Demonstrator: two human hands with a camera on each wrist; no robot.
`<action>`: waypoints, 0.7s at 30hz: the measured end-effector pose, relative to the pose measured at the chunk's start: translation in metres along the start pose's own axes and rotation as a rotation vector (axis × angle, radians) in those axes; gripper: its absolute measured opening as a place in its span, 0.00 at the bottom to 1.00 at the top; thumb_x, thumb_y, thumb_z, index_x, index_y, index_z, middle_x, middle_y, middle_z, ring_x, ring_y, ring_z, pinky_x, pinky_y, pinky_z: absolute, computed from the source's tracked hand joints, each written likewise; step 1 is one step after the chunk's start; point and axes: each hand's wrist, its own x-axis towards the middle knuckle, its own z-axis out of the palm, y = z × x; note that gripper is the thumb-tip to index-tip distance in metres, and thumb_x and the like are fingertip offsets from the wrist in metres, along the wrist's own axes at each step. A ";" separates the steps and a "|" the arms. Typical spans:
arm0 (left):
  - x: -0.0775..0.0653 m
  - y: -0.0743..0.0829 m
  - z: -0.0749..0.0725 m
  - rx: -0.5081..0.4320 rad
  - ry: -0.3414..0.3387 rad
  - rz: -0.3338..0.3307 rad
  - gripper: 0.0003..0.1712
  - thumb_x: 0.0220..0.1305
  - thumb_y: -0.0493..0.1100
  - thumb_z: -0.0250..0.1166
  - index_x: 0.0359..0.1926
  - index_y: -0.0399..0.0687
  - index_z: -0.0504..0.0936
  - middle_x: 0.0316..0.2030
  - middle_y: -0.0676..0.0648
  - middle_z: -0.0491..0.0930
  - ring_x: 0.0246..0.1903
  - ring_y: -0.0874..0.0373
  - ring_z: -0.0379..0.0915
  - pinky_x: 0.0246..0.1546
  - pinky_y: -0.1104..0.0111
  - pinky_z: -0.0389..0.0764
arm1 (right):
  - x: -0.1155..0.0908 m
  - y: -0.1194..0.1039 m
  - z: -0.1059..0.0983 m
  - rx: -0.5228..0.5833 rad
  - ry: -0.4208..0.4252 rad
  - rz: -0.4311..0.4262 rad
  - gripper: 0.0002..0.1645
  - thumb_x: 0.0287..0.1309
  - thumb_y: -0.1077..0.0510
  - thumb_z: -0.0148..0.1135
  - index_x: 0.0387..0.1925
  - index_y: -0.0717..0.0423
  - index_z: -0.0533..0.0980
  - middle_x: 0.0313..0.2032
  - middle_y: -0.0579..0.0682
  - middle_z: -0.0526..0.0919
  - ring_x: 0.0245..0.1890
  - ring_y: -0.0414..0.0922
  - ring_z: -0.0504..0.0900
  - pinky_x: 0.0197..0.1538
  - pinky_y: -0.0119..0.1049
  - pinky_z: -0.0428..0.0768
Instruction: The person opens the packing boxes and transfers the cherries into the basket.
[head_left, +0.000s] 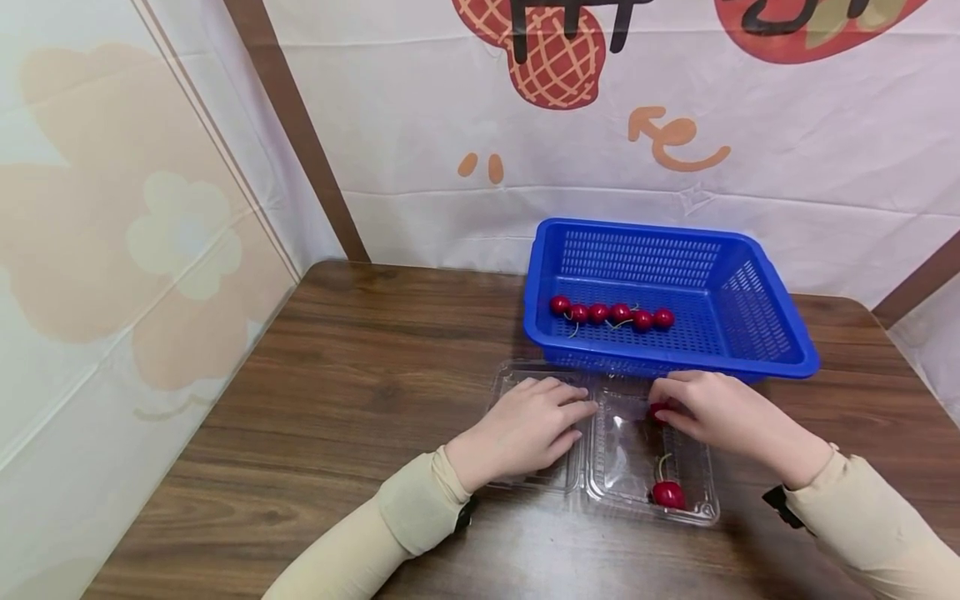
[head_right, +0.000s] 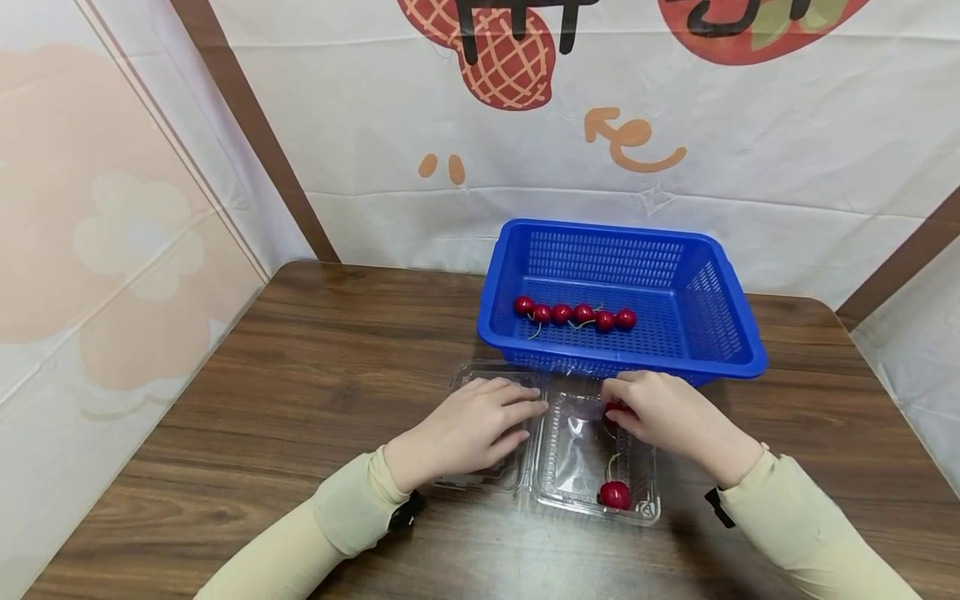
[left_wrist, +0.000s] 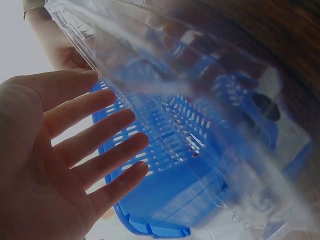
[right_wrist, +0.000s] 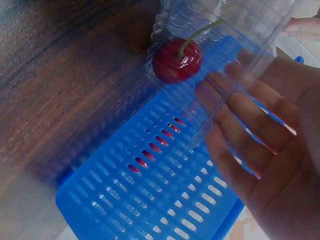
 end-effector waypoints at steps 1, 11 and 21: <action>0.000 0.000 0.000 0.001 0.001 0.000 0.22 0.64 0.50 0.60 0.58 0.56 0.77 0.56 0.53 0.77 0.56 0.57 0.71 0.55 0.63 0.73 | 0.001 0.000 0.000 -0.002 -0.003 -0.002 0.10 0.45 0.61 0.72 0.27 0.45 0.78 0.24 0.36 0.77 0.25 0.32 0.76 0.28 0.31 0.77; 0.000 0.000 -0.001 0.004 0.002 0.001 0.22 0.64 0.50 0.60 0.58 0.56 0.77 0.56 0.53 0.77 0.56 0.58 0.71 0.56 0.63 0.72 | 0.006 -0.004 0.002 -0.101 -0.118 0.014 0.15 0.37 0.61 0.77 0.28 0.50 0.78 0.24 0.43 0.78 0.23 0.38 0.76 0.27 0.36 0.77; 0.000 0.001 0.000 -0.001 -0.017 0.002 0.22 0.65 0.50 0.58 0.59 0.56 0.77 0.57 0.52 0.77 0.57 0.57 0.71 0.57 0.63 0.72 | 0.008 -0.008 0.011 -0.253 -0.138 -0.004 0.20 0.27 0.64 0.79 0.26 0.54 0.77 0.22 0.45 0.76 0.23 0.44 0.77 0.27 0.40 0.77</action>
